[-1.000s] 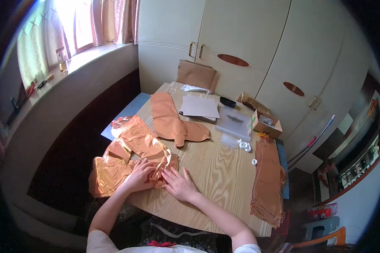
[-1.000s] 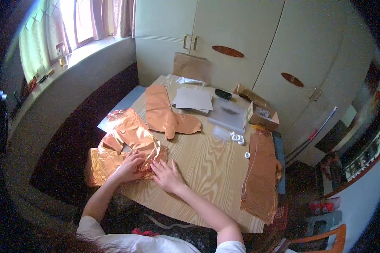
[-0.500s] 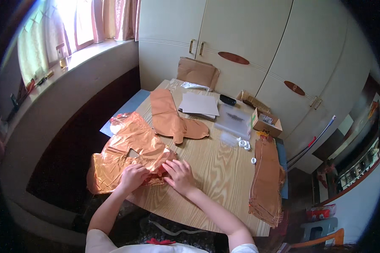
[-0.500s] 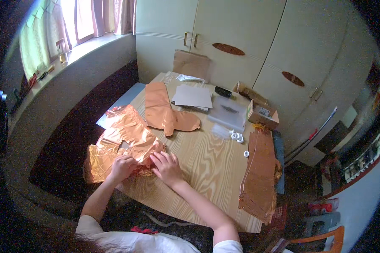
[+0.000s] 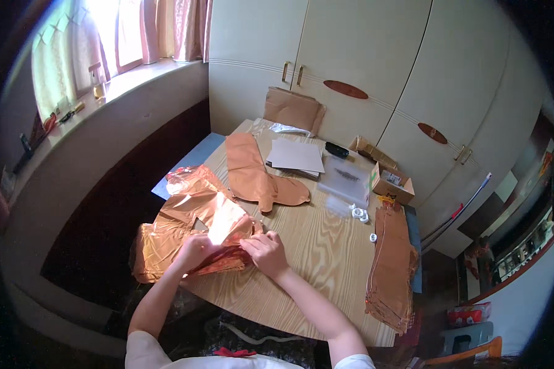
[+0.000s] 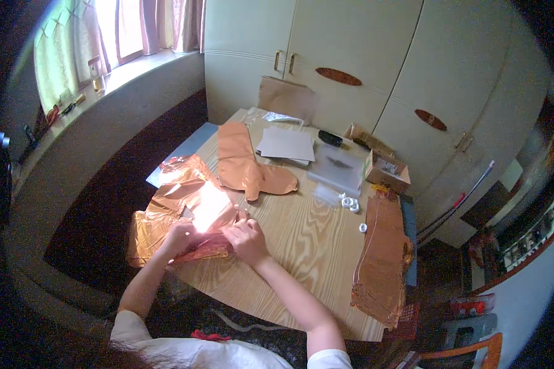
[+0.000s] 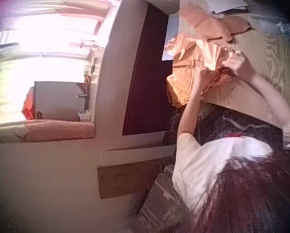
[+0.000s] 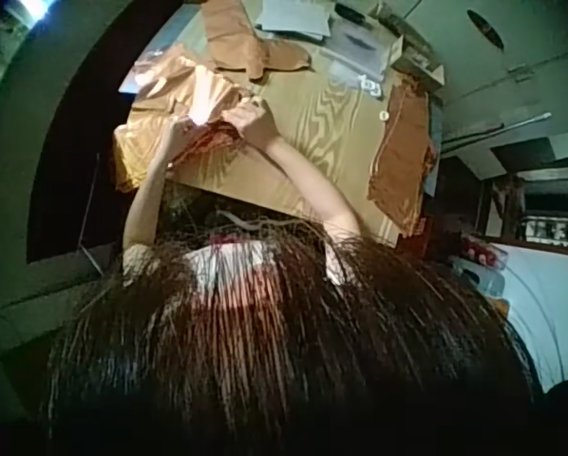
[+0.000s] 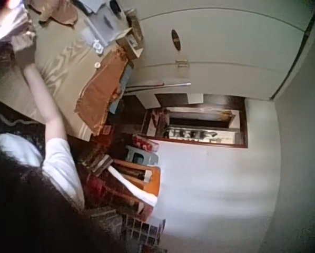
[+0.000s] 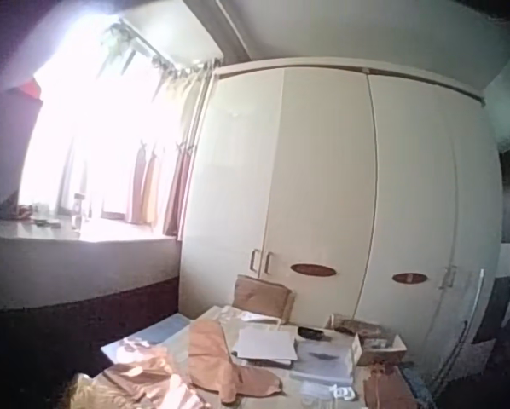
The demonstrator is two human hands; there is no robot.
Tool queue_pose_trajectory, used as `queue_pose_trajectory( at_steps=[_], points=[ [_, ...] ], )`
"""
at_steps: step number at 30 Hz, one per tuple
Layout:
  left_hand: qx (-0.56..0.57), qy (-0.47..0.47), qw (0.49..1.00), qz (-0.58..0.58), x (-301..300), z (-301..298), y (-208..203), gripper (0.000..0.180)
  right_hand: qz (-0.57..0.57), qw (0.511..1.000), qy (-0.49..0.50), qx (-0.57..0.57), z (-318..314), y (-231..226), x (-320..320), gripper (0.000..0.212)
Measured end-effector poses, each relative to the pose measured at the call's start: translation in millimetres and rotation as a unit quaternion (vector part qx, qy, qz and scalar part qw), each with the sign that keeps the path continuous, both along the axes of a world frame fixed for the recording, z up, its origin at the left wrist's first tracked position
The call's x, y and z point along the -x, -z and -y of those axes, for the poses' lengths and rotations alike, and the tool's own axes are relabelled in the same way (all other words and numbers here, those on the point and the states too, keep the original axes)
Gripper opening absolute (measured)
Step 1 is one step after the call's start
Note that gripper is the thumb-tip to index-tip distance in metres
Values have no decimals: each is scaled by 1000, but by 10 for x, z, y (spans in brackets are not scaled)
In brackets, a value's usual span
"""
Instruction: Folding rose-gold foil balloons and placing them into plastic packaging sleeves with cardboard inserts.
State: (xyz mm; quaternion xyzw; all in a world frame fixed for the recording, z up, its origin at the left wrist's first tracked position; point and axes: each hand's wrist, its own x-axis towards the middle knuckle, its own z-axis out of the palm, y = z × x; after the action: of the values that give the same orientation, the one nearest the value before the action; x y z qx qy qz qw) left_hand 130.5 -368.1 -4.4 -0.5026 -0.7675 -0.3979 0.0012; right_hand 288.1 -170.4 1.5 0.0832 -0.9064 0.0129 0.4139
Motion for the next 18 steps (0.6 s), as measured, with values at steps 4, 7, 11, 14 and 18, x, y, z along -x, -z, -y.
queue_pose_trajectory(
  at_steps=[4,7,11,14,18],
  points=[
    [-46,-47,994,92,92,71,-235,16,108,994,9,-4,-94,59,-122,16],
    [-124,-99,987,-30,502,249,-304,7,151,985,-35,70,-106,205,-116,23],
    [-210,-157,965,29,1330,754,-445,8,200,971,-44,125,-79,223,-92,38],
    [-258,-222,925,-169,1532,976,-1098,5,203,971,-39,122,-96,164,-127,44],
    [-261,-415,841,-229,1981,1437,-1873,8,225,967,-41,114,-61,131,-116,47]
  ],
)
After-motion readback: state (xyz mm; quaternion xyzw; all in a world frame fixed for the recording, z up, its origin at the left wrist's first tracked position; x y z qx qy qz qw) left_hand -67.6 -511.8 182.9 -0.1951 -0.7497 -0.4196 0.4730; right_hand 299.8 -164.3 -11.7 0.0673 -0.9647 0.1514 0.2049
